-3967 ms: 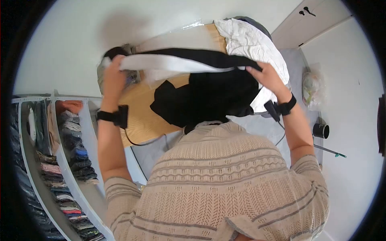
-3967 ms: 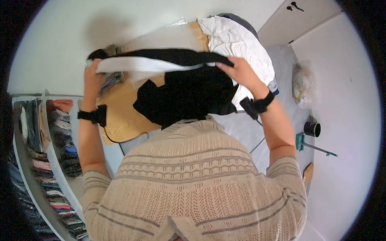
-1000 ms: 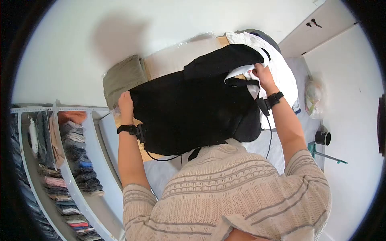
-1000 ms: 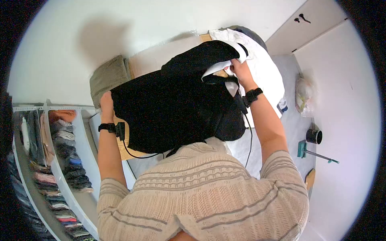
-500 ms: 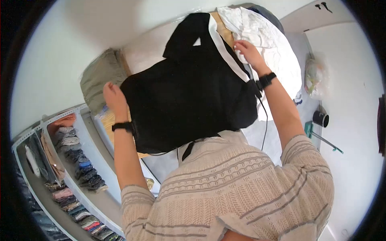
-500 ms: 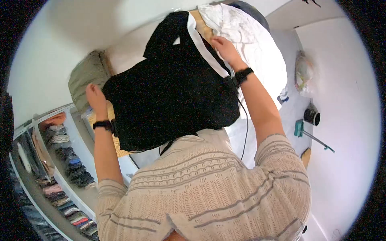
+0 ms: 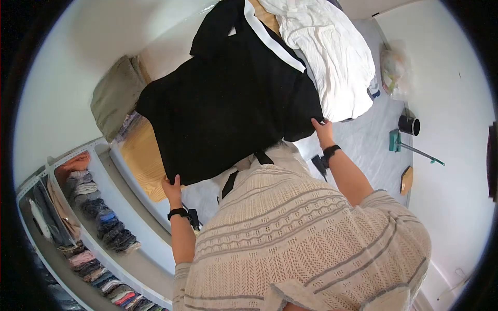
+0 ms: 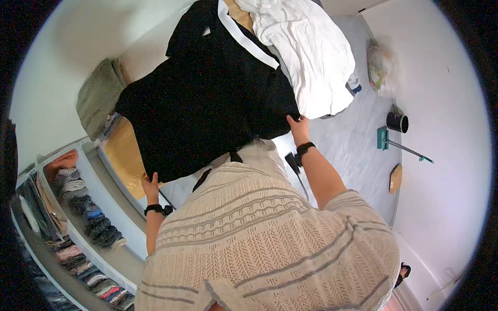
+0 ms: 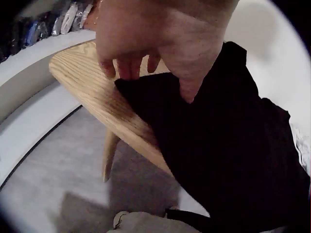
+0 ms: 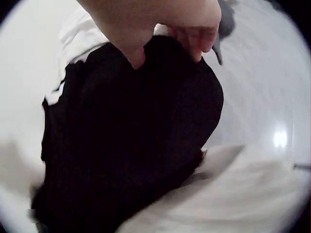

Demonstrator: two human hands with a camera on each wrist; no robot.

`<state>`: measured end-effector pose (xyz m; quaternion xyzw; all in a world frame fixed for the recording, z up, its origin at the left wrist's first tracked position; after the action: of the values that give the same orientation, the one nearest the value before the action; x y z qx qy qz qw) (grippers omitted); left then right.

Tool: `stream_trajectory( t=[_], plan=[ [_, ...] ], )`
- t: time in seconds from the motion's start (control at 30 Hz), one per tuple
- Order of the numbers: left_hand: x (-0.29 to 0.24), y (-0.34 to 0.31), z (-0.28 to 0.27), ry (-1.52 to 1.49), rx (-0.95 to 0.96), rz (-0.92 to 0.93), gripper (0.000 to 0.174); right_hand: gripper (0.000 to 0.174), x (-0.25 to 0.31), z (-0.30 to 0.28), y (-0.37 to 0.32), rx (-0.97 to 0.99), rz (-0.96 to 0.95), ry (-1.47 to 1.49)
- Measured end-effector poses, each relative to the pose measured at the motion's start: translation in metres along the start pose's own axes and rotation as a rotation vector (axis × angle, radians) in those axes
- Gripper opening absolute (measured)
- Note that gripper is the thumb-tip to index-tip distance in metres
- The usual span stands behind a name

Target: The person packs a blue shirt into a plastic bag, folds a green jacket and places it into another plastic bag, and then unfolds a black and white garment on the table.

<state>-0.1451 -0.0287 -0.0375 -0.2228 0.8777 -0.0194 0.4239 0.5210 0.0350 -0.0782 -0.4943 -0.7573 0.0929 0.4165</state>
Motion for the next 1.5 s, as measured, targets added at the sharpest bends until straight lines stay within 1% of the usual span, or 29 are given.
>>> stream_trajectory(
  t=[0.03,0.1,0.13,0.17,0.2,0.23,0.3,0.37,0.43,0.5,0.6,0.67,0.7,0.73,0.77,0.83,0.93,1.0,1.07,1.1,1.17,1.23,1.27,1.3,1.33,1.37,1.43,1.47,1.5],
  plan=[
    [0.001,-0.002,0.001,-0.004,0.002,0.003,0.061,0.054,0.003,0.0,-0.004,-0.005,-0.001,0.002],
    [-0.013,0.0,0.003,0.445,0.049,0.146,0.073,0.057,0.002,0.012,-0.016,0.229,0.249,0.182],
    [-0.005,0.001,0.007,0.438,0.05,0.153,0.073,0.052,0.004,0.012,-0.016,0.165,0.199,0.137],
    [-0.002,0.002,0.005,0.558,-0.045,0.239,0.074,0.052,0.004,0.008,-0.013,0.157,0.197,0.141],
    [0.0,0.002,0.005,0.674,-0.143,0.326,0.075,0.056,0.013,0.002,-0.01,0.103,0.058,-0.144],
    [-0.005,0.001,0.006,0.665,-0.144,0.333,0.075,0.059,0.02,-0.003,-0.011,0.044,-0.08,-0.428],
    [-0.019,0.002,0.004,0.749,-0.032,0.163,0.072,0.06,0.055,-0.026,-0.046,0.08,-0.096,-0.391],
    [-0.03,0.002,0.001,0.67,-0.001,0.189,0.065,0.052,0.088,-0.063,-0.069,-0.168,-0.323,0.009],
    [-0.028,0.005,0.004,0.598,0.019,0.21,0.058,0.047,0.119,-0.089,-0.065,-0.134,-0.418,0.289],
    [-0.006,0.013,0.008,0.445,0.054,0.129,0.042,0.041,0.178,-0.129,-0.077,-0.297,-0.676,0.122],
    [-0.007,0.015,0.008,0.34,0.037,0.227,0.034,0.039,0.254,-0.166,-0.07,-0.499,-0.797,-0.324],
    [-0.02,0.012,0.005,0.332,0.071,0.205,0.035,0.041,0.285,-0.173,-0.053,-0.583,-0.863,-0.52],
    [-0.024,0.009,0.006,0.323,0.12,0.189,0.035,0.041,0.292,-0.174,-0.039,-0.609,-0.903,-0.589],
    [-0.025,0.005,0.005,0.334,0.126,0.193,0.035,0.036,0.29,-0.171,-0.025,-0.653,-1.037,-0.625],
    [-0.023,0.004,0.006,0.282,0.111,0.213,0.036,0.036,0.276,-0.164,-0.023,-0.653,-1.025,-0.621],
    [-0.016,0.01,0.008,0.226,0.093,0.239,0.036,0.029,0.253,-0.155,-0.03,-0.816,-1.025,-0.424],
    [0.015,0.016,0.007,0.279,0.104,0.162,0.036,0.017,0.193,-0.1,-0.056,-0.587,-1.138,-0.26],
    [0.021,0.016,0.004,0.223,0.107,0.177,0.038,0.027,0.144,-0.057,-0.067,-0.485,-1.046,-0.425],
    [0.02,0.016,0.004,0.259,0.155,0.13,0.039,0.048,0.105,-0.034,-0.071,-0.514,-0.782,-0.541],
    [0.018,0.014,0.005,0.294,0.211,0.088,0.041,0.056,0.09,-0.028,-0.064,-0.487,-0.583,-0.544],
    [0.008,0.013,0.006,0.364,0.248,0.107,0.043,0.06,0.06,-0.023,-0.042,-0.499,-0.33,-0.344],
    [-0.001,0.009,0.001,0.444,0.286,0.121,0.045,0.058,0.044,-0.02,-0.022,-0.503,-0.29,-0.185],
    [0.001,0.003,0.005,0.359,0.425,0.007,0.045,0.057,0.049,-0.022,-0.025,-0.47,-0.292,-0.185],
    [0.001,-0.005,0.01,0.269,0.561,-0.104,0.046,0.046,0.051,-0.028,-0.025,-0.439,-0.239,-0.222],
    [-0.015,-0.014,0.005,0.3,0.616,-0.106,0.045,0.039,0.048,-0.03,-0.016,-0.392,-0.223,-0.265],
    [-0.019,-0.02,0.005,0.301,0.606,-0.108,0.045,0.034,0.044,-0.035,-0.003,-0.346,-0.208,-0.31],
    [-0.01,-0.035,0.006,0.232,0.689,-0.288,0.045,0.03,0.042,-0.047,0.001,-0.363,-0.202,-0.273],
    [-0.003,-0.033,0.007,0.312,0.709,-0.266,0.043,0.031,0.043,-0.047,0.003,-0.353,-0.282,-0.241],
    [0.004,-0.032,0.005,0.31,0.704,-0.272,0.043,0.032,0.039,-0.046,0.011,-0.32,-0.267,-0.283]
  ],
)
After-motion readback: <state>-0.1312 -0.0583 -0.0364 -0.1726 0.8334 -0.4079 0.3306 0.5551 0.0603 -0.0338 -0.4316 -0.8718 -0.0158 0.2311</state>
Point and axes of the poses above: each hand's wrist, its own y-axis towards the middle knuckle, its own z-axis out of the palm, x = y × z, the point moved 7 cm from there along y, towards the middle knuckle, and after that the axes turned 11 degrees about z, right-handed, at the moved point
